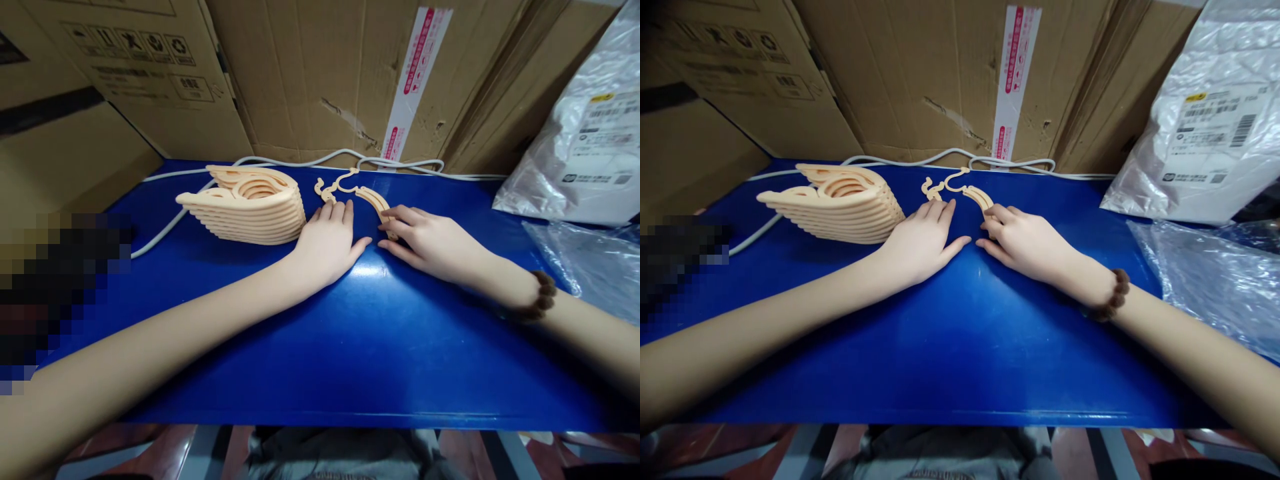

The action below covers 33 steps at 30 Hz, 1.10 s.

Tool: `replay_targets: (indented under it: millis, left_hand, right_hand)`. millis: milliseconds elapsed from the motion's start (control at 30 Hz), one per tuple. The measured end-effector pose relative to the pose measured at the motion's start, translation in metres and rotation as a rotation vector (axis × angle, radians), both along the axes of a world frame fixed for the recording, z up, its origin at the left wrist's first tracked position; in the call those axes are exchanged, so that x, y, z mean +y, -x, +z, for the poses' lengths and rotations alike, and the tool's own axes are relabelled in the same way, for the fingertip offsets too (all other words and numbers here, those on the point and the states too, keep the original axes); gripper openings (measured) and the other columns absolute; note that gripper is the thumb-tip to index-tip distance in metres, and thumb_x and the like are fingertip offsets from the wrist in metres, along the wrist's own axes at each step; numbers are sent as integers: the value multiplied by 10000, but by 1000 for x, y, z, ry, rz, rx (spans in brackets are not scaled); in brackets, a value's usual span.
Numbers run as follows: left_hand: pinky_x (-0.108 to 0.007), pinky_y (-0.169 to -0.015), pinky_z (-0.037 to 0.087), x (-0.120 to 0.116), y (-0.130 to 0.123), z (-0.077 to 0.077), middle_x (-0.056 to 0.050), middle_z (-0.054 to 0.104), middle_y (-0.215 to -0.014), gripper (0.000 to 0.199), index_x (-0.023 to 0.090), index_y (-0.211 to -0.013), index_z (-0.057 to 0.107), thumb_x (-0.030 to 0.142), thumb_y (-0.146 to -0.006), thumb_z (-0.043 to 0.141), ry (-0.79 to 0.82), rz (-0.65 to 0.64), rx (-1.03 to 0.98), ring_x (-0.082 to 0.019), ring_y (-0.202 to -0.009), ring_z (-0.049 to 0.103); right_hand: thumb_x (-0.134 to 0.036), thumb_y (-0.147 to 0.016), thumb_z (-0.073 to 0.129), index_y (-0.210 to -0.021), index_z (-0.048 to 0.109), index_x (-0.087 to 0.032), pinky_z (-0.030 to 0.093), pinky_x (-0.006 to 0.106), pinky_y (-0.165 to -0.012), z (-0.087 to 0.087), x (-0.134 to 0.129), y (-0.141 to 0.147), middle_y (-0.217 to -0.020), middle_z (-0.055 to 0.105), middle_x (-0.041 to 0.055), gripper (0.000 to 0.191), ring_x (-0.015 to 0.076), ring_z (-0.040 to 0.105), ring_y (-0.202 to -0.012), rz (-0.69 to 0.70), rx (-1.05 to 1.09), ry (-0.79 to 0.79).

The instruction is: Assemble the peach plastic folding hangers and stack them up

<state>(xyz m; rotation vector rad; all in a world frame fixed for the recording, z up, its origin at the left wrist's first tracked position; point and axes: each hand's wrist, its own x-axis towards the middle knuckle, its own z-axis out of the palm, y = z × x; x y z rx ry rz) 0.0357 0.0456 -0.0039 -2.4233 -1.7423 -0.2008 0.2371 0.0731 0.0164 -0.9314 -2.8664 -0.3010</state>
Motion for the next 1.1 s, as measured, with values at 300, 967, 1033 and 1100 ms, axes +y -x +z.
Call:
replay_targets:
  millis: [300,967,1033,1100]
  left_hand:
    - [-454,-1197,232,-1,2,-2,-173,397,-1517,535,36,-1463,382,307,-1003,395,-6,-222,-35,-311,-1436,315]
    - [-355,-1126,393,-44,21,-5,-110,522,-1427,464,109,-1346,521,24,-909,388,9,-710,-98,-238,-1338,470]
    - [-342,-1140,377,-45,24,-5,-97,517,-1435,463,115,-1350,518,27,-917,382,21,-727,-134,-221,-1347,458]
    - [-346,-1158,353,-44,27,-4,-84,507,-1448,455,124,-1354,516,43,-928,376,39,-736,-160,-208,-1357,445]
  right_hand:
    - [-350,-1014,406,-1103,646,-177,483,346,-763,16,-59,-10,-1115,680,101,309,212,654,-900,122,47,39]
    - [-112,-931,367,-1152,629,-112,432,373,-723,8,115,75,-1150,615,185,343,272,614,-900,-165,-62,-129]
    - [-100,-932,322,-1082,659,-92,432,387,-697,5,120,82,-1132,617,218,369,288,609,-889,-175,-101,-158]
    - [-98,-932,301,-1002,682,-84,432,397,-687,3,121,85,-1102,628,232,388,298,606,-886,-165,-124,-168]
